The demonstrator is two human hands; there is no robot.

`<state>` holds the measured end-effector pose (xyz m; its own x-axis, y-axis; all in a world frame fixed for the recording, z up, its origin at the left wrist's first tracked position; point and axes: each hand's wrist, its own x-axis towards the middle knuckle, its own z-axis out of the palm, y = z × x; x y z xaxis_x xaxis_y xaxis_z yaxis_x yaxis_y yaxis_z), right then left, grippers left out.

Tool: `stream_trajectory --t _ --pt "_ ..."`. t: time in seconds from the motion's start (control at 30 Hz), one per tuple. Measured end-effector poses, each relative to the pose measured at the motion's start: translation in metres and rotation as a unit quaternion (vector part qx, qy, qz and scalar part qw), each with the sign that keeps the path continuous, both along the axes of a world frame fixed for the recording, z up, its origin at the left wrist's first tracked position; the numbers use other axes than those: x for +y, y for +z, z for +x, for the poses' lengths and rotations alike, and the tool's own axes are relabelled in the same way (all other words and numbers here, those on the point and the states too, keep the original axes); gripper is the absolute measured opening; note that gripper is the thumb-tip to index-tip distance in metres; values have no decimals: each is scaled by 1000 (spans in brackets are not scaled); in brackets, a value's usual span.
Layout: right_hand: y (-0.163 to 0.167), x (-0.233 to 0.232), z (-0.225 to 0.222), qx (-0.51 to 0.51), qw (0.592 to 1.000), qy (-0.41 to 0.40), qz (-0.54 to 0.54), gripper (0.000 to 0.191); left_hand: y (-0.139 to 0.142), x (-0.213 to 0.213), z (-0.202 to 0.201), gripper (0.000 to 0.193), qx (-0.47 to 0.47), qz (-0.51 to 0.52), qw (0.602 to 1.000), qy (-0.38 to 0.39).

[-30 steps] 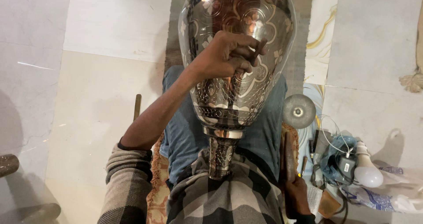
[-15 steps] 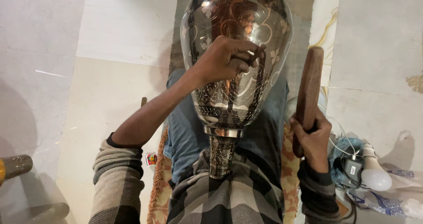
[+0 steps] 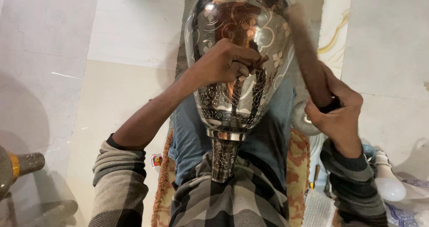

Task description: The person sits on the floor with a large engraved metal vase held between their legs. They position a small chisel against the vase surface and strike it with a wooden mallet to carve decorative patterns, repositioning the vase and chisel as they work across the design.

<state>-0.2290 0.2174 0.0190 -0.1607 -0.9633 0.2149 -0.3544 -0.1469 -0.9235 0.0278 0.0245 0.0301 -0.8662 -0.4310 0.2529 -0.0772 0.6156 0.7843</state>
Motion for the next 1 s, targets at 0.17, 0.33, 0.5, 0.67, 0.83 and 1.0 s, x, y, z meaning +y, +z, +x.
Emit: stream_trajectory --t 0.17,0.33,0.5,0.67,0.83,1.0 --pt "13 -11 -8 75 996 -27 -30 60 -8 2 3 47 47 -49 997 42" --pt "23 -19 -11 71 996 39 -28 67 -14 13 6 39 4 -17 996 85" --pt "34 -26 -7 135 991 9 -17 69 -19 22 11 31 -31 -41 990 130" --pt "48 -25 -6 63 998 21 16 68 -23 25 13 44 25 14 993 116" --pt "29 -20 -3 146 988 3 51 73 -19 19 14 53 58 13 995 83" --pt "-9 -5 8 -80 995 -43 33 71 -15 13 13 48 13 -38 995 89"
